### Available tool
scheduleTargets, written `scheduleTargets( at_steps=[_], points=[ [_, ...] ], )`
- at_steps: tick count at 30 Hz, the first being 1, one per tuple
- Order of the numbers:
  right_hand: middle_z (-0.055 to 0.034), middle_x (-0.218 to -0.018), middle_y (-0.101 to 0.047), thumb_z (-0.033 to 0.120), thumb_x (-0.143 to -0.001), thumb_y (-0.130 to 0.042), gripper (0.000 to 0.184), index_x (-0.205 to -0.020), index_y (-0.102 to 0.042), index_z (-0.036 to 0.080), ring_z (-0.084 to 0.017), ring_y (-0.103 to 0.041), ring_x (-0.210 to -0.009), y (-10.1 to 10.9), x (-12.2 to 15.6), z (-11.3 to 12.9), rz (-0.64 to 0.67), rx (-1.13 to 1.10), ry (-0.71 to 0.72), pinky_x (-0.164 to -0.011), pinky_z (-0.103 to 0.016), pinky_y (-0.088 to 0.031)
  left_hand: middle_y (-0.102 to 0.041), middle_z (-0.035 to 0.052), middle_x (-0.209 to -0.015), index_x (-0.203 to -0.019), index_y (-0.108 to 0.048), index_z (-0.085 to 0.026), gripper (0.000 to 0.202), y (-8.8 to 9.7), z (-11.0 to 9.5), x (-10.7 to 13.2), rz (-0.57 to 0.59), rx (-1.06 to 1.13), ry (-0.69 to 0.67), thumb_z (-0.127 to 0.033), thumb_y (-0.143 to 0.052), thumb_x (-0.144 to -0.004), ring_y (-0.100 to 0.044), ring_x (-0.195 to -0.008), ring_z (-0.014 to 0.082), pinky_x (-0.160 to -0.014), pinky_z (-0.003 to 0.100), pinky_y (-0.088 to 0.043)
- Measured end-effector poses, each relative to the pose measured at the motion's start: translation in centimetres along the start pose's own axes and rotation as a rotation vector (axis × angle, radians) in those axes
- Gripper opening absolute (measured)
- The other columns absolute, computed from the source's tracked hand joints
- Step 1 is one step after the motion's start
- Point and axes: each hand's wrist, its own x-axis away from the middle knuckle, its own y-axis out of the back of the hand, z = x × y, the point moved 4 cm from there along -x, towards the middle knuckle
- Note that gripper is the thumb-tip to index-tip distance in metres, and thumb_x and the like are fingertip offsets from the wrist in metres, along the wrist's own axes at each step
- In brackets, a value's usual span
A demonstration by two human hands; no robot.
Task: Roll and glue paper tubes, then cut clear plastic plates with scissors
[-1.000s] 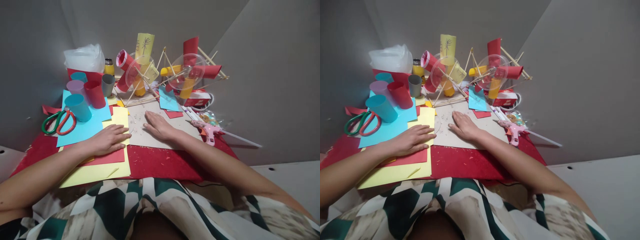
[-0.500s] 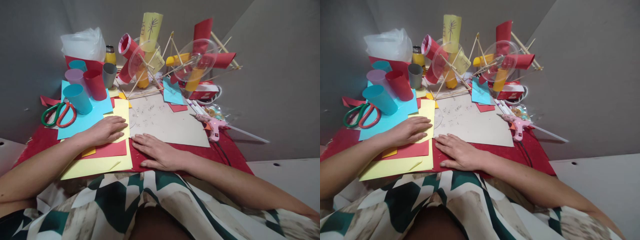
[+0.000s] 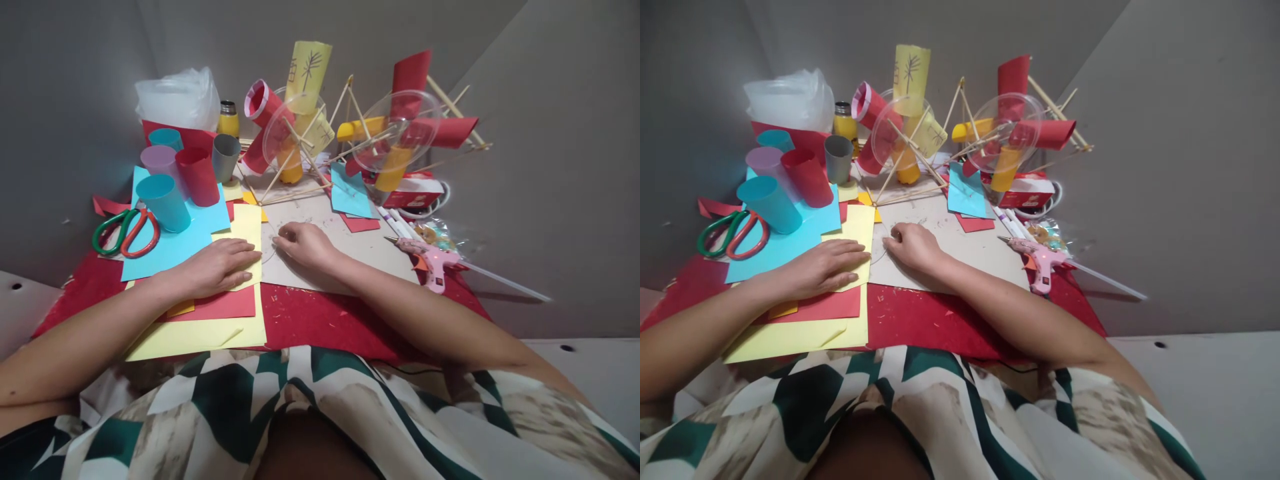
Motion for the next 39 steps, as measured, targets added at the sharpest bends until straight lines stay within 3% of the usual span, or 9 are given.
scheduleTargets(
  at_steps=[3,5,8,15,19,26,31,39],
  points=[
    [-0.0057,-0.066,-0.068,0.027,-0.088,-0.065,0.014,-0.078,-0.066,0.017,-0.017,-0.059,-0.061,-0.4,-1.6,0.6,0.056,-0.094,-0.104,-0.06,-0.03,-0.045,-0.045,0.0205,-0.158,-0.155,-0.043,-0.021,0.057,-0.6,-0.3,0.1,0.023,-0.017,0.024,-0.048,-0.039,-0.106,-0.043,-0.145,0.0369,-0.116,0.055,-0.037],
    [0.0,-0.049,-0.057,0.027,-0.088,-0.065,0.021,-0.07,-0.062,0.017,-0.012,-0.048,-0.044,-0.6,-2.2,0.8,0.109,-0.155,-0.18,-0.048,-0.027,-0.038,-0.034,0.0221,-0.165,-0.159,-0.037,-0.022,0.061,-1.0,-0.6,0.2,0.065,-0.026,0.041,-0.051,-0.036,-0.106,-0.033,-0.151,0.0407,-0.118,0.06,-0.031],
    [0.0039,-0.041,-0.048,0.027,-0.088,-0.065,0.031,-0.06,-0.055,0.018,-0.009,-0.037,-0.034,-0.9,-2.6,0.9,0.152,-0.204,-0.25,-0.04,-0.025,-0.031,-0.023,0.0221,-0.169,-0.161,-0.032,-0.022,0.064,-1.3,-0.9,0.2,0.125,-0.03,0.077,-0.054,-0.033,-0.106,-0.022,-0.156,0.0428,-0.121,0.063,-0.023],
    [0.0026,-0.044,-0.054,0.015,-0.082,-0.063,0.011,-0.072,-0.067,0.014,-0.011,-0.05,-0.042,-1.1,-3.5,0.8,0.096,-0.115,-0.224,-0.05,-0.023,-0.04,-0.018,0.0172,-0.172,-0.161,-0.034,-0.03,0.06,-1.4,-0.8,0.2,0.138,-0.017,0.079,-0.054,-0.034,-0.106,-0.014,-0.158,0.0409,-0.123,0.061,-0.019],
    [0.0012,-0.045,-0.056,0.01,-0.077,-0.062,0.01,-0.072,-0.07,0.013,-0.012,-0.054,-0.046,-1.1,-4.3,1.2,0.126,-0.041,-0.189,-0.056,-0.023,-0.044,-0.022,0.016,-0.171,-0.158,-0.04,-0.031,0.057,-1.5,-1.0,0.2,0.13,-0.021,0.074,-0.053,-0.036,-0.105,-0.017,-0.157,0.0407,-0.122,0.062,-0.017],
    [0.0002,-0.043,-0.056,0.011,-0.076,-0.062,0.01,-0.074,-0.072,0.013,-0.015,-0.053,-0.044,0.4,-3.7,1.1,0.198,0.055,-0.195,-0.053,-0.026,-0.043,-0.026,0.0168,-0.17,-0.158,-0.04,-0.033,0.055,-1.1,-1.5,0.3,0.16,-0.053,0.074,-0.052,-0.034,-0.106,-0.02,-0.157,0.0408,-0.122,0.061,-0.019],
    [0.0014,-0.043,-0.055,0.01,-0.077,-0.061,0.011,-0.074,-0.072,0.013,-0.013,-0.052,-0.044,2.0,-2.1,-0.7,0.191,0.084,-0.246,-0.053,-0.024,-0.042,-0.026,0.0178,-0.169,-0.162,-0.029,-0.032,0.061,-1.4,-1.0,0.3,0.141,-0.028,0.061,-0.053,-0.035,-0.105,-0.02,-0.157,0.0405,-0.122,0.062,-0.018],
    [0.0026,-0.041,-0.053,0.007,-0.071,-0.06,0.016,-0.059,-0.06,0.017,-0.012,-0.052,-0.044,5.1,0.2,-5.2,0.063,0.076,-0.312,-0.053,-0.024,-0.04,-0.026,0.0197,-0.169,-0.16,-0.037,-0.025,0.063,-1.4,-0.9,0.2,0.155,-0.004,0.071,-0.054,-0.036,-0.105,-0.021,-0.156,0.0423,-0.121,0.063,-0.021]
  ],
)
